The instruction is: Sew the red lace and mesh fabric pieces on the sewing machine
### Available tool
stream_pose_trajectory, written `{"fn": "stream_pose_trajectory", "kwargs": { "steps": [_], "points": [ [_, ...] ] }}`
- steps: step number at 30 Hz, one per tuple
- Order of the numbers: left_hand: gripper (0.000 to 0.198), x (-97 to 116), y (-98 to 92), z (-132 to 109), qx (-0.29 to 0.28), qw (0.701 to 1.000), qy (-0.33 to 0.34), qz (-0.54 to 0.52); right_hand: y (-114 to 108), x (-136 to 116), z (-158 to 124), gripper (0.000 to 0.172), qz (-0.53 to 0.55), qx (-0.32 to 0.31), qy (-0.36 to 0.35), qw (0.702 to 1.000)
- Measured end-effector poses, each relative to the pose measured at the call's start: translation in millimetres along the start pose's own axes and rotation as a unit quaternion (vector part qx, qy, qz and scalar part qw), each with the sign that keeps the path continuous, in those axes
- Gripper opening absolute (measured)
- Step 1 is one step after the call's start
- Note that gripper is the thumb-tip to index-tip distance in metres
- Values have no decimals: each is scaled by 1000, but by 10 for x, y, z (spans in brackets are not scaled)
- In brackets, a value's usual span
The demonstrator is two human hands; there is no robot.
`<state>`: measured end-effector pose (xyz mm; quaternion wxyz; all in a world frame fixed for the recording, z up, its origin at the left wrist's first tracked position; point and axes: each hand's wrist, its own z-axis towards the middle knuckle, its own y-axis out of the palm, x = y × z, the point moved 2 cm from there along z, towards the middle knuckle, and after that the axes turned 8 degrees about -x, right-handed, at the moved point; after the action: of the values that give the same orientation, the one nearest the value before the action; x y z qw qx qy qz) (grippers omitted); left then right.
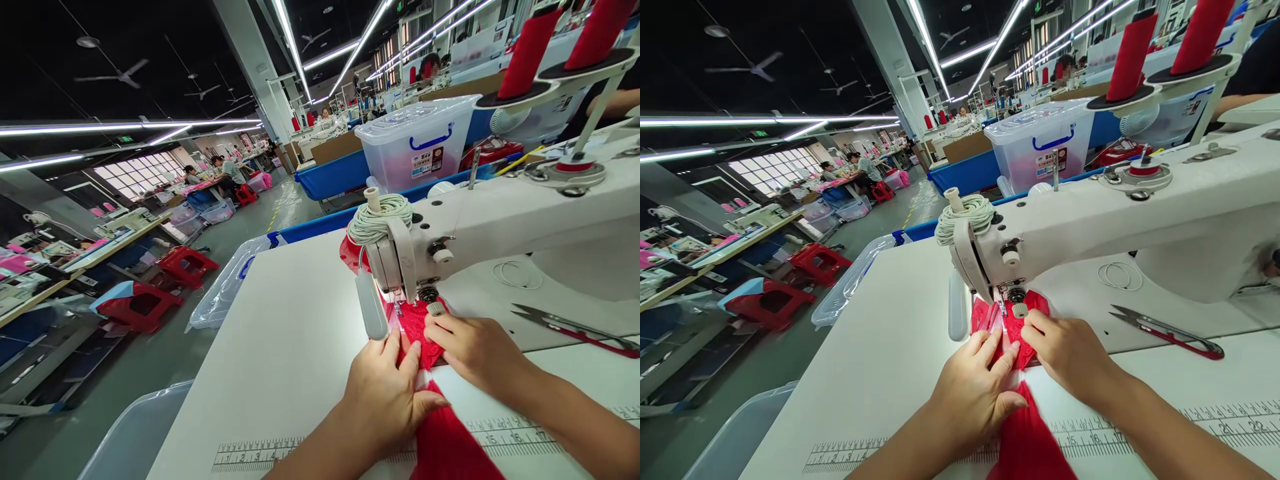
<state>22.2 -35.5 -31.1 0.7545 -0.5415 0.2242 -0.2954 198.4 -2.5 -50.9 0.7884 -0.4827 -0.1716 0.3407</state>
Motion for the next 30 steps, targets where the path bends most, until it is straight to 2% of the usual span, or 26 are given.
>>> {"fn": "stream_pose_trajectory", "kwargs": {
  "steps": [4,9,15,20,25,30],
  "points": [
    [87,-19,15,8,-18,1000,-4,9,18,15,25,29,-12,-7,15,1000],
    [86,-30,2,36,-7,1000,-1,18,40,28,38,13,-10,-17,29,999],
    [87,-48,-11,65,13,1000,-10,23,42,33,44,24,1,-45,40,998],
    [89,-45,10,66,0,1000,-6,10,34,32,43,14,-18,-37,37,999],
    [92,-35,78,12,-9,1000,-14,25,17,32,35,22,-24,-22,36,999],
    [92,-34,109,-24,-2,999,-15,45,-5,31,44,22,-24,-25,33,999]
  ]
}}
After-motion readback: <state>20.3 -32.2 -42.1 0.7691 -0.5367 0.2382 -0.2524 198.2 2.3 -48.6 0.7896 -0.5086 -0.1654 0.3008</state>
